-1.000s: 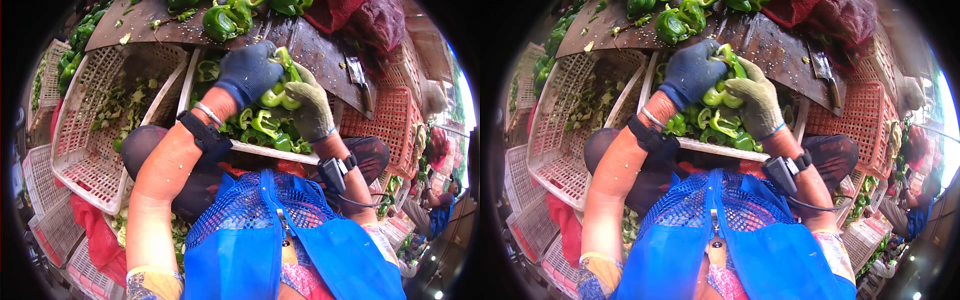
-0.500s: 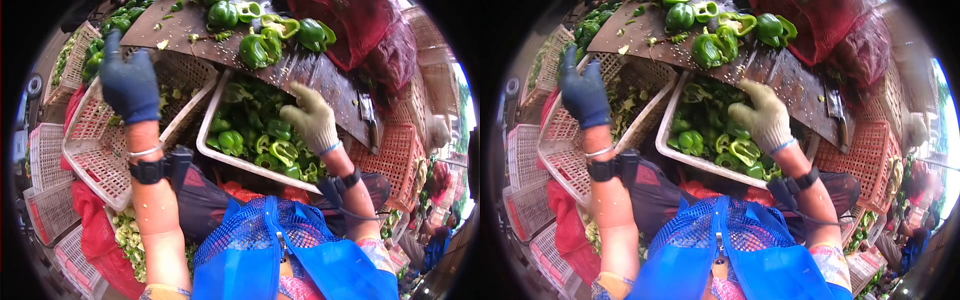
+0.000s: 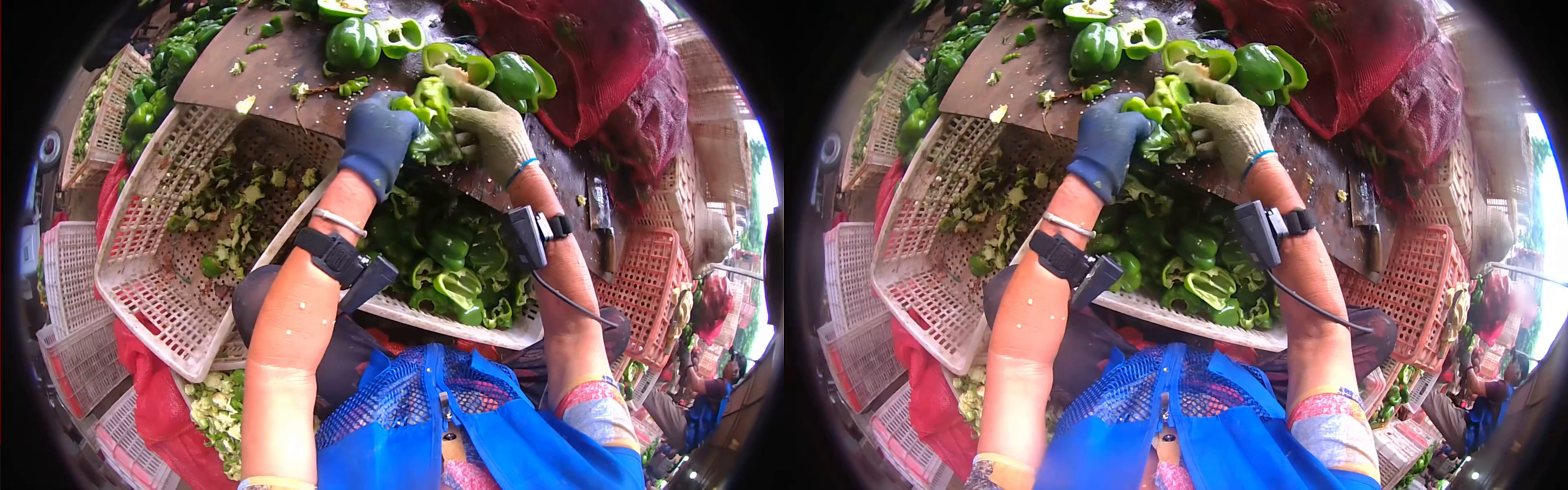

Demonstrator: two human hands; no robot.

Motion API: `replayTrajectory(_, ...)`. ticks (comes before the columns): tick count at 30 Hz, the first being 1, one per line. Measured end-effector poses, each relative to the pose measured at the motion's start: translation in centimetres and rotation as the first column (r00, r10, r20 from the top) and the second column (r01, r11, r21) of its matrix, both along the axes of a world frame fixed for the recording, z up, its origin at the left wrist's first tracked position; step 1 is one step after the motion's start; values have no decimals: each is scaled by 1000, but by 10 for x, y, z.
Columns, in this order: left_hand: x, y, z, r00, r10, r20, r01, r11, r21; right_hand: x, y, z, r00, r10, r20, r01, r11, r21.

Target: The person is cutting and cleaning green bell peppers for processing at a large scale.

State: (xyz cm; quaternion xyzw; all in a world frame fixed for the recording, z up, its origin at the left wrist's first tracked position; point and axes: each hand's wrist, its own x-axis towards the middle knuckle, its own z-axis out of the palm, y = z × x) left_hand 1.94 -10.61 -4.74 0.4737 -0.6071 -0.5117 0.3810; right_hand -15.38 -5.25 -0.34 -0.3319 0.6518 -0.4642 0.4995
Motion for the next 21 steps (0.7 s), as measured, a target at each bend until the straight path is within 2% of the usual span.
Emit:
replayTrajectory(1, 1, 7, 6, 992, -13, -123, 19, 999, 47, -11, -1, -9, 996, 8, 90, -9, 1000, 11)
replayTrajectory(2, 1, 12, 10, 970, -24, -242, 47, 995, 90, -21, 2, -20, 988, 145, -49, -151, 974, -166)
replayTrajectory(3, 1, 15, 11, 948, -38, -315, 81, 989, 123, -22, 7, -21, 947, 244, -209, -301, 900, -316)
replayTrajectory(5, 2, 18, 13, 886, -50, -461, 149, 972, 182, -21, 24, -24, 950, 288, -117, -311, 890, -332)
replayTrajectory(6, 4, 20, 13, 886, -65, -459, 156, 974, 163, -17, 32, -20, 948, 310, -70, -314, 886, -340)
replayTrajectory(7, 4, 22, 12, 885, -81, -458, 163, 976, 143, -9, 39, -11, 923, 322, -212, -383, 830, -405)
replayTrajectory(8, 3, 25, 12, 883, -96, -460, 170, 978, 122, -9, 42, -9, 827, 293, -480, -508, 754, -416)
replayTrajectory(9, 2, 30, 14, 908, -88, -409, 126, 990, 67, -8, 46, -7, 687, 189, -701, -604, 685, -408)
replayTrajectory(11, 2, 32, 5, 905, -179, -387, 175, 983, -45, -15, 54, -10, 742, 290, -604, -567, 752, -336)
replayTrajectory(12, 2, 34, 7, 896, -214, -390, 213, 976, -45, -16, 59, -9, 767, 333, -549, -550, 782, -294)
replayTrajectory(13, 3, 37, 10, 886, -248, -392, 251, 967, -45, -14, 65, -4, 889, 331, -316, -428, 845, -320)
replayTrajectory(14, 4, 39, 14, 870, -270, -413, 299, 954, 6, -18, 67, -5, 949, 314, 17, -298, 916, -268)
replayTrajectory(15, 5, 40, 22, 852, -290, -435, 347, 936, 55, -22, 66, -5, 909, 235, 344, -185, 968, -171)
replayTrajectory(16, 5, 41, 28, 834, -289, -470, 375, 922, 99, -26, 68, -5, 772, 106, 626, -102, 994, -42)
replayTrajectory(18, 8, 42, 37, 799, -275, -534, 427, 886, 182, -23, 76, -1, 760, 10, 649, -4, 1000, -11)
replayTrajectory(20, 8, 42, 38, 759, -238, -606, 440, 873, 209, -18, 78, 4, 718, -9, 696, 55, 998, -44)
replayTrajectory(21, 8, 42, 37, 745, -228, -627, 446, 869, 215, -18, 79, 6, 701, 38, 712, 22, 997, -75)
